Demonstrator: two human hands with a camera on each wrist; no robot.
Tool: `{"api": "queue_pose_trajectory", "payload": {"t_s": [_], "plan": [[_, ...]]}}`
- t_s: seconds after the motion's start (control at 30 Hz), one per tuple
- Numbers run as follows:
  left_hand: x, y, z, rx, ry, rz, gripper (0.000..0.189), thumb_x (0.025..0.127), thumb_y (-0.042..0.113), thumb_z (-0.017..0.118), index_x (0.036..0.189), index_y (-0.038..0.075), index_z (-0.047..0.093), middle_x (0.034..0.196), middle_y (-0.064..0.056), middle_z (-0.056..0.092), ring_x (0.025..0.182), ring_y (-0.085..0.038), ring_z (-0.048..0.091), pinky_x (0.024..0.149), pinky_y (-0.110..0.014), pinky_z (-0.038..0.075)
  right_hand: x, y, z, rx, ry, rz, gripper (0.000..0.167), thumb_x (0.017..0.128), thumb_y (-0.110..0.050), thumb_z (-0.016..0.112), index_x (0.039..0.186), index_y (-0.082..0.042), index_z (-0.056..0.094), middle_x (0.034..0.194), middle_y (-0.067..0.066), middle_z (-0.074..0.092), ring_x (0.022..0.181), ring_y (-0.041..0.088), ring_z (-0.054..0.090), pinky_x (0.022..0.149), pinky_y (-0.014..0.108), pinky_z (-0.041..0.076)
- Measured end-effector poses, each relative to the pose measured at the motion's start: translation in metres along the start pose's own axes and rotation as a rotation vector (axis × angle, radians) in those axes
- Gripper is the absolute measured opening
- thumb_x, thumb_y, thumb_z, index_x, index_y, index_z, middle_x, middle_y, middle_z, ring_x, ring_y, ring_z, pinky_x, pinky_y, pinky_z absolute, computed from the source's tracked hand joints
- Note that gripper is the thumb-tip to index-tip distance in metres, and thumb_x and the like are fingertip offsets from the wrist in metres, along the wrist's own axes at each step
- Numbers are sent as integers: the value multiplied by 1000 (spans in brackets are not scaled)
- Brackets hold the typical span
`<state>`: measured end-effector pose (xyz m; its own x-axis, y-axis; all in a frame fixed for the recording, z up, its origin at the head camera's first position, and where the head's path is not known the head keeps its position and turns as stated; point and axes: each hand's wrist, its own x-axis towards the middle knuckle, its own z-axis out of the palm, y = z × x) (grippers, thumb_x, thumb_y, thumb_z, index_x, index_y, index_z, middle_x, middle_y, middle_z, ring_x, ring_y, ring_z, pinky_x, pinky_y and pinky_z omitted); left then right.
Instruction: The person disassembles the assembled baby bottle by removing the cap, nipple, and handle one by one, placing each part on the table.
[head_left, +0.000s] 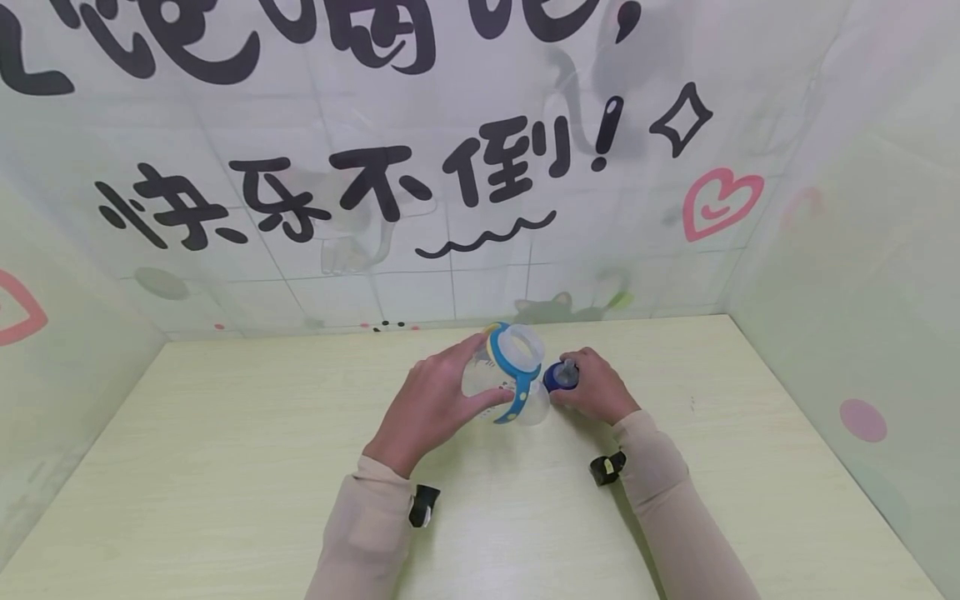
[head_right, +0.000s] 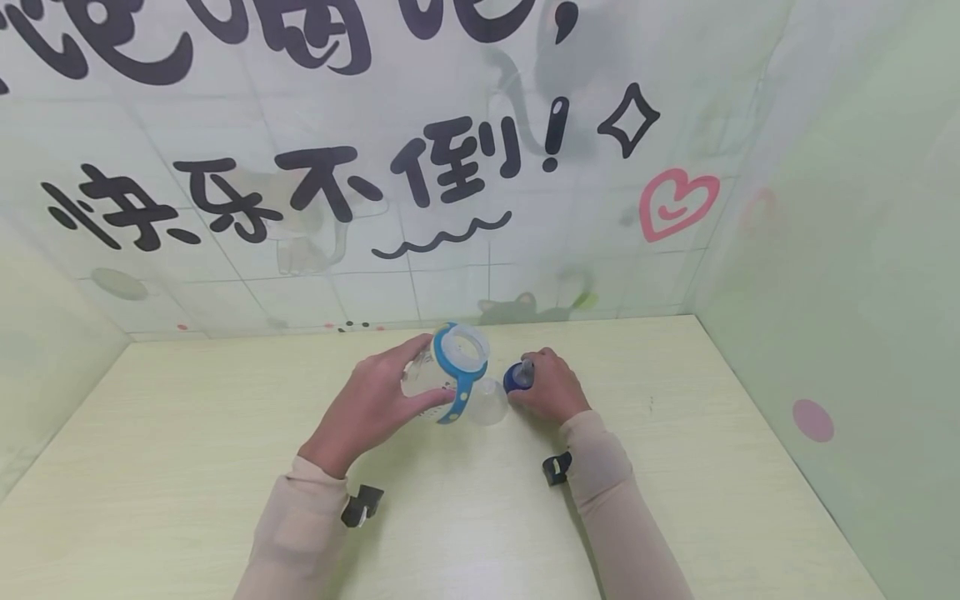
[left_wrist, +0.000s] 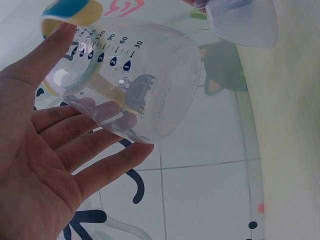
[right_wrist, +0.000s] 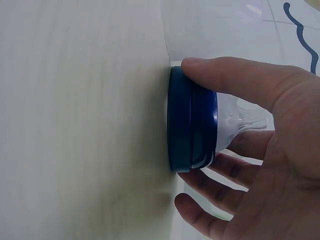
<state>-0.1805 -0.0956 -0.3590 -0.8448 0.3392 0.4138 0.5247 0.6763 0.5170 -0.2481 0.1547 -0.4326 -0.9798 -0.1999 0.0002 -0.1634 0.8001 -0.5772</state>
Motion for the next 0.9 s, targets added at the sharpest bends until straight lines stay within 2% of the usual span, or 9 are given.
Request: {"api": "queue_pose_trajectory", "payload": {"t_s": [0.33, 0.53, 0.7, 0.9], "plan": [[0, -1, 1, -7, -3, -8, 69, 82, 41, 82, 137, 8, 57, 121, -5, 69, 107, -23, 68, 87, -40, 56, 1, -1, -2, -10, -19, 1, 69, 81, -19, 82, 137, 7, 51, 127, 25, 54, 116, 39, 56, 99, 53, 47], [0, 0, 0, -1, 4, 4, 68, 82, 41, 81, 136, 8, 57, 120, -5, 70, 106, -20, 68, 87, -39, 56, -7, -12, -19, -2, -4, -48, 76, 84, -23, 80, 145, 4, 44, 141, 26, 47, 129, 42, 47, 106, 56, 40], [0, 0, 0, -9, 6, 13, 67, 83, 40, 81, 136, 8, 58, 121, -5, 69, 107, -23, 67, 86, -40, 56, -15, -29, -32, 71, 47, -133, 71, 89, -23, 75, 147, 4, 42, 143, 25, 47, 132, 42, 44, 106, 58, 39], [1, 0, 0, -17, 1, 0, 68, 83, 41, 80, 138, 8, 56, 123, -6, 68, 107, -24, 67, 85, -42, 56, -23, -45, -45, 268, 122, -270, 64, 94, -19, 67, 150, -4, 39, 138, 19, 54, 128, 36, 49, 100, 58, 43]]}}
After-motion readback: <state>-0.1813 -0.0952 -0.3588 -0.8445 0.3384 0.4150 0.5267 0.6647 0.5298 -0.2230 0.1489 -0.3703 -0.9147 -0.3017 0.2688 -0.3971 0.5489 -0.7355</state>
